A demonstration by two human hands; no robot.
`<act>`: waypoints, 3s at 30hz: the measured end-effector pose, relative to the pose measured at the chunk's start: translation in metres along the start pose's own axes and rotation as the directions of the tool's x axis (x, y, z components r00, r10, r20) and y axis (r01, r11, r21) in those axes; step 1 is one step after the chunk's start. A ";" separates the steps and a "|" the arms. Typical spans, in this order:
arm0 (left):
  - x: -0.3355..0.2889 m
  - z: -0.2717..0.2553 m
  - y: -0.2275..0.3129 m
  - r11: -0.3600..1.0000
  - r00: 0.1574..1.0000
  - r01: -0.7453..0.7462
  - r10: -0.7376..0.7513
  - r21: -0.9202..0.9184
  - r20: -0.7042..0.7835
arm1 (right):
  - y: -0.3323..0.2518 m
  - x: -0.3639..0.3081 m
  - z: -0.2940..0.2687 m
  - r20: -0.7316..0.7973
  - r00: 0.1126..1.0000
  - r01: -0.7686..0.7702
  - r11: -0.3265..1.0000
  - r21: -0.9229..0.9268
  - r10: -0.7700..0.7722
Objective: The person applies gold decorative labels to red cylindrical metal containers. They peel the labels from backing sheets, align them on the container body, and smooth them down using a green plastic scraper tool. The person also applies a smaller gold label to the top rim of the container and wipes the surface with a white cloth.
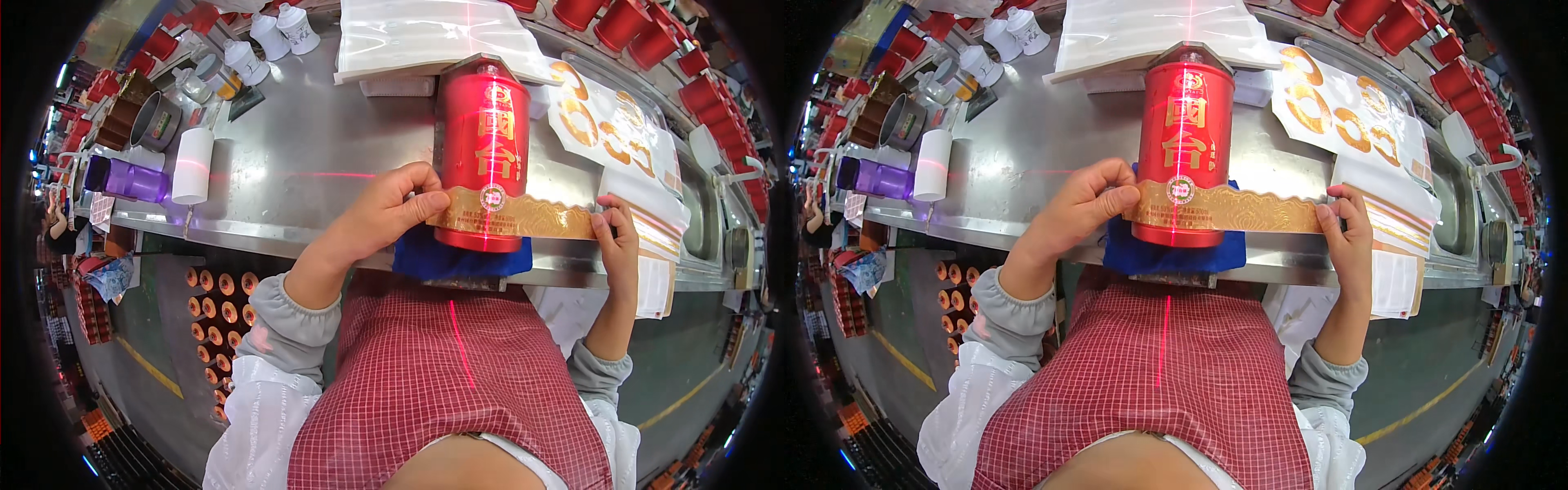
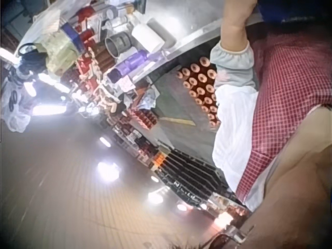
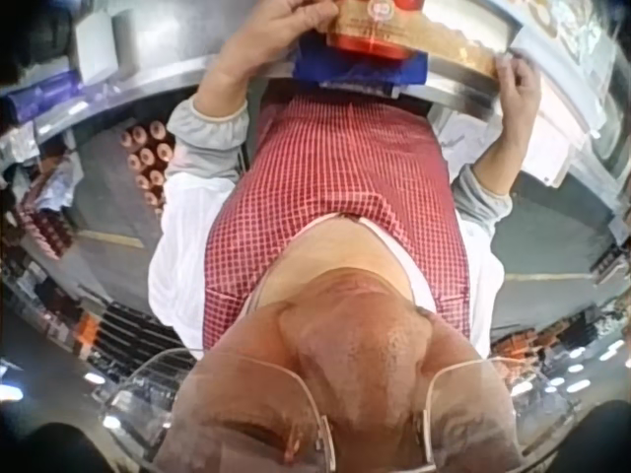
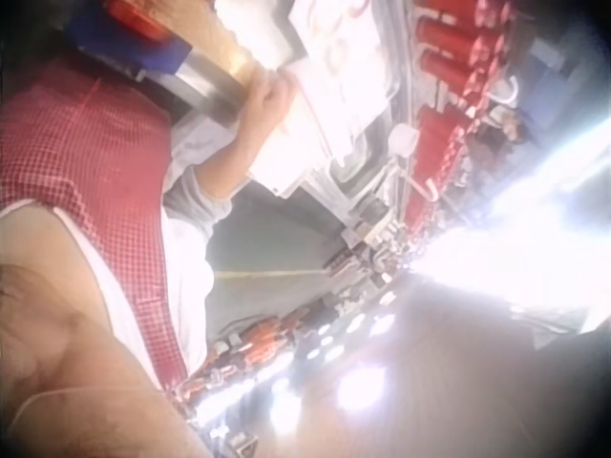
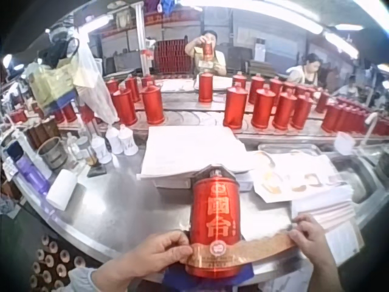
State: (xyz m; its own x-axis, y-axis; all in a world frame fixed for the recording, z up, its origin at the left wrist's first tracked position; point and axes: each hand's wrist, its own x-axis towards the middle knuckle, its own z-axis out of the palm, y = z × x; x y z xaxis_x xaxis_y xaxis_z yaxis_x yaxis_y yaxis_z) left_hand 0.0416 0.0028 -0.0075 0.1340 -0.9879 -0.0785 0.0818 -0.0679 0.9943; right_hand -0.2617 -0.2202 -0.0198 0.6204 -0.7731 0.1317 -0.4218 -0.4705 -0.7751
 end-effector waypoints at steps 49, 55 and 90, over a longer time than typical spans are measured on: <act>-0.027 0.082 -0.018 0.481 0.653 -0.188 0.712 0.856 -0.257 | -0.003 0.001 0.001 0.033 0.999 -0.001 0.998 -0.059 0.003; -0.021 0.076 -0.026 0.447 0.672 -0.189 0.708 0.874 -0.217 | 0.000 0.002 -0.002 0.022 0.999 0.035 0.999 -0.016 -0.035; -0.021 0.078 -0.028 0.504 0.702 -0.205 0.673 0.839 -0.233 | 0.001 0.000 0.002 -0.027 0.999 0.041 0.999 0.001 -0.041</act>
State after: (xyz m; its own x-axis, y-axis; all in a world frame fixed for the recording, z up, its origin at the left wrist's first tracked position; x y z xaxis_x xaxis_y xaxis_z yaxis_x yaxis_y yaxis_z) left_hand -0.0402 0.0148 -0.0283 0.3792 -0.7066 0.5975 -0.8146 0.0514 0.5778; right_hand -0.2615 -0.2199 -0.0219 0.6189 -0.7646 0.1797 -0.3959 -0.5012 -0.7694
